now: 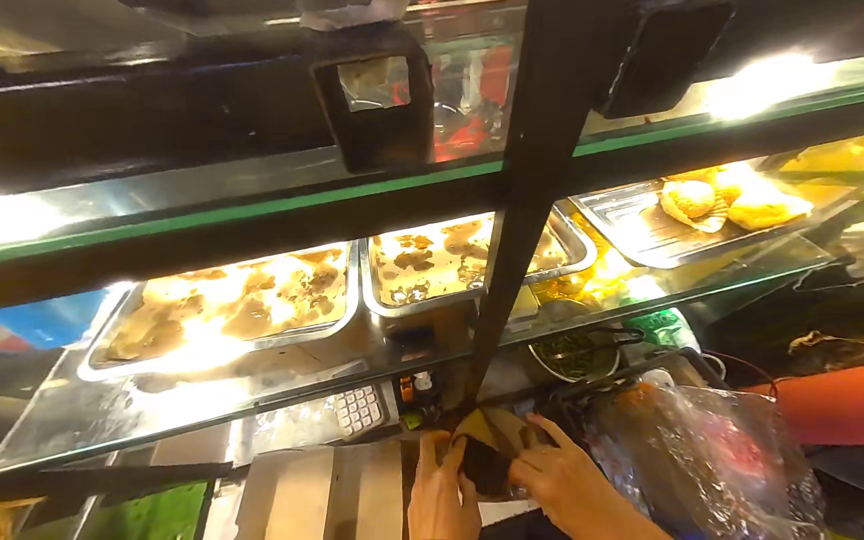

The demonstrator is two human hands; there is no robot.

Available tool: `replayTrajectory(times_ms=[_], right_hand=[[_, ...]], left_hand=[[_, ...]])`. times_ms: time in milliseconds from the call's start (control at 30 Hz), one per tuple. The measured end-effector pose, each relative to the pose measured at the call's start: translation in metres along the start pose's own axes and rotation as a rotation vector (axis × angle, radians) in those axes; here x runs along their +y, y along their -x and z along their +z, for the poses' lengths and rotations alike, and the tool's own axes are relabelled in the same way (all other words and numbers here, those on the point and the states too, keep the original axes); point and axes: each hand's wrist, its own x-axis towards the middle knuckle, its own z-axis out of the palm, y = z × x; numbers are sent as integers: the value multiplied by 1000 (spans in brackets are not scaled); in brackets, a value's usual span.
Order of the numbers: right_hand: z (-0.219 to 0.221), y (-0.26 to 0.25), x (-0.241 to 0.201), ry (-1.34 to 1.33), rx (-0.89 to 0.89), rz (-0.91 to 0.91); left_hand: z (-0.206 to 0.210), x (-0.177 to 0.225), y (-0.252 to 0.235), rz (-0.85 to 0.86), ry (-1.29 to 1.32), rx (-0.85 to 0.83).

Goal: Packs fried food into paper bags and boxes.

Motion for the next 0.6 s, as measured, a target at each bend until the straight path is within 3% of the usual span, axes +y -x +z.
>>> replayTrajectory(times_ms=[133, 267, 333, 400, 433, 533, 600], right_hand=[[-24, 25, -15, 75, -109, 81], [-6, 28, -25, 147, 49, 59], [-5, 25, -35, 159, -97, 95], [-19, 17, -41, 21, -332, 143], [-27, 11, -37, -96, -368, 145], [-71, -19, 3, -323, -369, 305], [-101, -48, 47, -254, -562, 512]], left_hand=[[-3, -6, 26, 37, 73, -47], [4, -14, 35, 99, 174, -54], [6, -17, 36, 117, 206, -37], [5, -20, 38, 129, 230, -32], [5, -21, 38, 135, 234, -31], [6, -25, 38, 138, 250, -25], [6, -23, 38, 134, 260, -30]])
